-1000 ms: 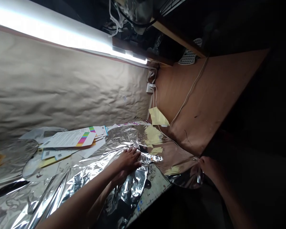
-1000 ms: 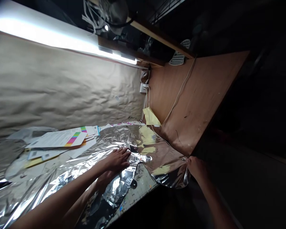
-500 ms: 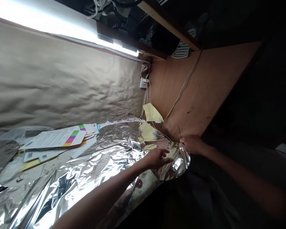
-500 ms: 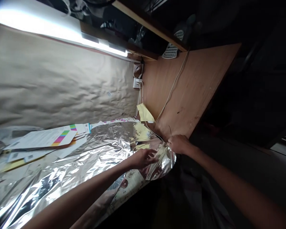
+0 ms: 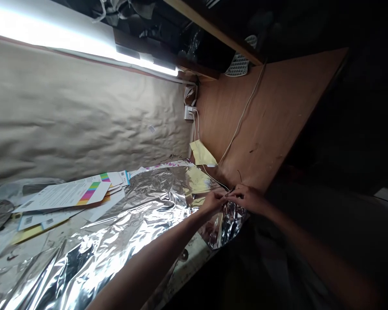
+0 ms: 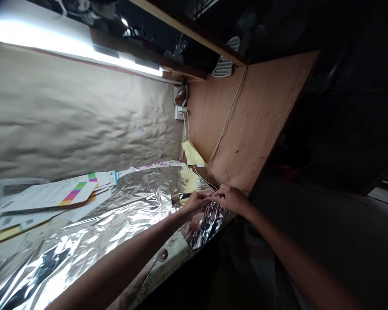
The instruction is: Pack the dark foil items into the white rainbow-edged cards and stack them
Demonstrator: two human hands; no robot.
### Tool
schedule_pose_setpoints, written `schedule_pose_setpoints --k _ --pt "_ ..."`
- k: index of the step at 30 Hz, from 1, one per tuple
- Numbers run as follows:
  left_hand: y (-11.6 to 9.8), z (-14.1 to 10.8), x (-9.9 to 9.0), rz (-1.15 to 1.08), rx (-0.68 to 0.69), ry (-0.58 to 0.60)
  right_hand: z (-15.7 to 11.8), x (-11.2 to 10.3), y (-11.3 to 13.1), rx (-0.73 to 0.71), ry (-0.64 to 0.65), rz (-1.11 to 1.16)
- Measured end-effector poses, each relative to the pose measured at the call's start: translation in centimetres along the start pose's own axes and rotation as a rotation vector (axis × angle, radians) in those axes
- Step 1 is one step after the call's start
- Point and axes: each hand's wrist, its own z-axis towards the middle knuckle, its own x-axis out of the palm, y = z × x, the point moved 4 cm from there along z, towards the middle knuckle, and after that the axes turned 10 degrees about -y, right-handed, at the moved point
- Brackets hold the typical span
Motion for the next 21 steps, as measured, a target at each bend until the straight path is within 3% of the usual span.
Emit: schedule_pose_setpoints --k 5,9,12,14,17,21 --pt "-0.5 -0.7 -2.6 -0.098 -0.081 -0.085 -2.8 0.3 -2.3 0.032 0.105 -0.144" --pt "-1.8 -1.4 -7.5 -0.151 -0.115 -0.211 -5.7 1.1 -5.7 0.117 0.188 -0.189" --pt "-2.8 -2.7 -11.6 -0.193 -0.147 -0.251 -6.5 2.1 -6.4 0.123 0.210 -0.171" --pt "-3.2 -4.0 -13.8 -0.202 -0.166 -0.270 -5.9 3.2 -5.0 0.106 0.137 -0.052" --pt "-3.4 -6.4 -16.5 -0.194 -0.194 -0.314 -3.7 5.7 -0.8 0.048 0.044 0.238" --pt "-3.0 -11.6 -19.9 -0.148 -0.254 -0.399 -0.5 10.0 6.0 -0.022 0.108 0.420"
